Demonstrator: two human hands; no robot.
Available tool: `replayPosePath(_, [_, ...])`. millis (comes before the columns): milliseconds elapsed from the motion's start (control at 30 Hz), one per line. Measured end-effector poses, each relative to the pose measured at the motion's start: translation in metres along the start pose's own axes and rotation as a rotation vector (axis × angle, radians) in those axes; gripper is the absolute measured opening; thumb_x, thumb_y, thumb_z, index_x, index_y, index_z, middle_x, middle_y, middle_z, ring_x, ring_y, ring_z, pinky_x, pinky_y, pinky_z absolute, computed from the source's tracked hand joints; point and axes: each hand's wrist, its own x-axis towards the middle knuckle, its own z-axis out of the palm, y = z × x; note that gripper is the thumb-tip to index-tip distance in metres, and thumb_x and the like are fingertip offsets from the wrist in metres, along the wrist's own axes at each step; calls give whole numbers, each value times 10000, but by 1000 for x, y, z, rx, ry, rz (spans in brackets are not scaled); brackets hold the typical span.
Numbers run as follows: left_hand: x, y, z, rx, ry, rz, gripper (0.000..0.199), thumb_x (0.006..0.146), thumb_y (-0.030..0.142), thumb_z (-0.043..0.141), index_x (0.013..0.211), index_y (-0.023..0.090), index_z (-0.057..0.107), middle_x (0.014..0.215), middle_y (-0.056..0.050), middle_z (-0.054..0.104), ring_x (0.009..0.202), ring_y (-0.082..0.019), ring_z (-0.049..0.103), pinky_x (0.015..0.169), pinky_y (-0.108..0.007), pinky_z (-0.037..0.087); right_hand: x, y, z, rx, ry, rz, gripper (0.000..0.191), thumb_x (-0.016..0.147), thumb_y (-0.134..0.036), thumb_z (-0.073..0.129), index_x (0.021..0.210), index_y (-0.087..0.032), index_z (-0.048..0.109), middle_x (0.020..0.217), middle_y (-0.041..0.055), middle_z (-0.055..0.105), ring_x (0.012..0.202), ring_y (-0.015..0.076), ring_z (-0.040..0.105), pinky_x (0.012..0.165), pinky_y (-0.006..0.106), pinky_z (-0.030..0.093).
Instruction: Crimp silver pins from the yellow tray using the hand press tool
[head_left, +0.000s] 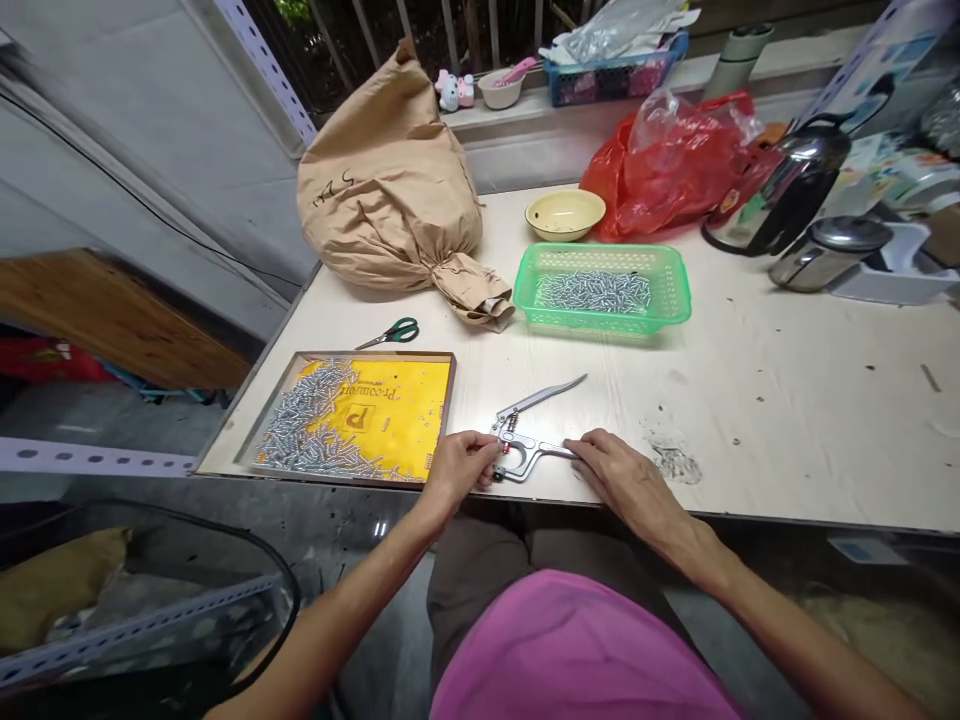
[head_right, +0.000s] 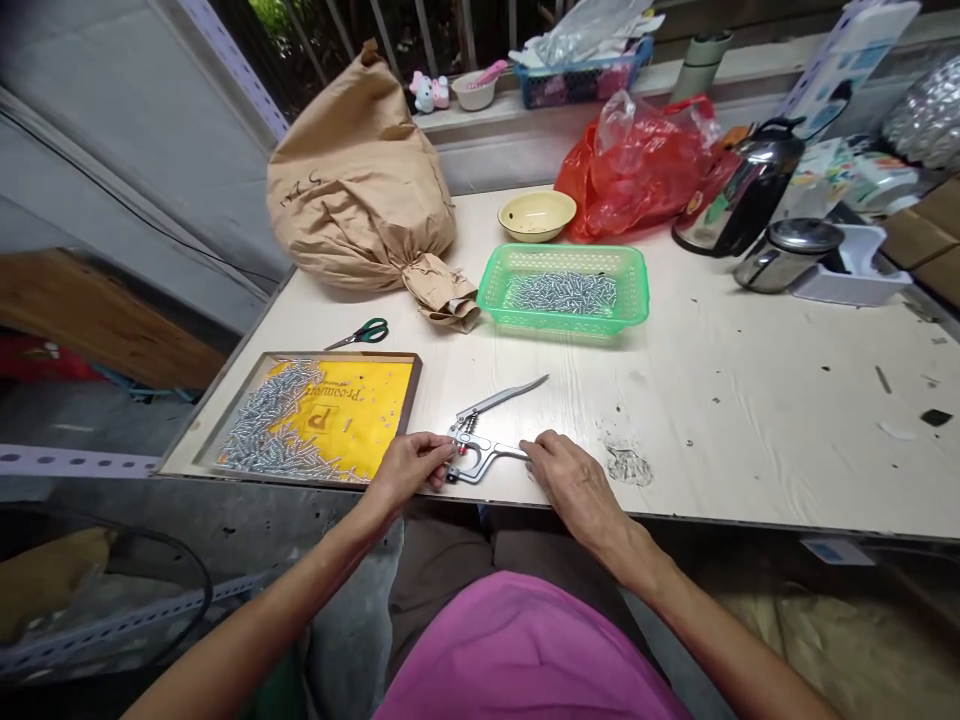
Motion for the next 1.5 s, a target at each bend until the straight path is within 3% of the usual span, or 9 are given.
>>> replayPosePath(267, [-1,15,1,166,-13,-171,302,687,393,716,754,104,663,403,56,473,324,-41,386,347,-161,308,0,2,-3,51,51,9,282,931,-204,384,1104,-215,607,911,78,575,780,166,560,646,281,450])
replayPosePath(633, [3,14,-5,205,-107,-237,374,586,436,754,728,121,612,466,71,466,353,-34,380,334,-159,258,-2,0,-1,-49,29,19,300,916,-116,388,1121,-193,593,919,65,552,744,150,510,589,269,375])
replayPosePath(867, [8,22,-6,293,-189,-291,359,560,441,767,625,136,589,390,69,450,319,-42,373,341,-168,242,-2,0,-2,-80,33,14,280,909,-111,399,1061,-216,609,887,49,541,697,139,480,565,270,340])
replayPosePath(967, [9,26,-5,321,-209,-324,346,560,432,775,593,136,598,367,57,455,313,-46,371,352,-173,269,-1,-1,-4,-69,20,21,252,920,-145,399,1014,-217,621,856,45,531,687,140,477,563,270,351])
replayPosePath(1067, [9,30,-4,342,-206,-344,326,574,417,779,586,135,616,372,44,481,314,-45,370,361,-175,289,2,1,-11,-20,13,-8,197,914,-237,461,1032,-219,617,920,67,559,804,176,514,659,295,422])
replayPosePath(1167, [7,31,-3,355,-183,-354,308,578,398,787,592,135,628,382,39,498,323,-46,382,365,-170,297,13,9,-19,-21,-1,-58,413,849,-365,581,1229,-212,521,1222,134,516,1108,267,473,859,405,439])
replayPosePath(1233, [6,31,-3,353,-164,-356,304,569,389,797,600,133,636,382,37,500,329,-50,393,365,-167,300,26,17,-24,-59,-34,-81,694,778,-478,642,1361,-195,392,1411,172,359,1300,330,309,973,483,371])
replayPosePath(1333, [5,30,-2,342,-140,-352,304,559,382,807,610,130,646,379,35,499,333,-52,399,366,-166,306,49,29,-27,-129,-151,-114,973,656,-617,690,1418,-149,307,1477,207,244,1378,380,134,1055,543,246])
replayPosePath(1500, [4,28,-2,339,-114,-342,294,566,373,806,621,129,652,381,30,503,339,-57,408,369,-169,324,73,36,-27,-172,-262,-164,1011,588,-645,713,1368,-96,376,1338,230,426,1276,396,321,1024,582,243])
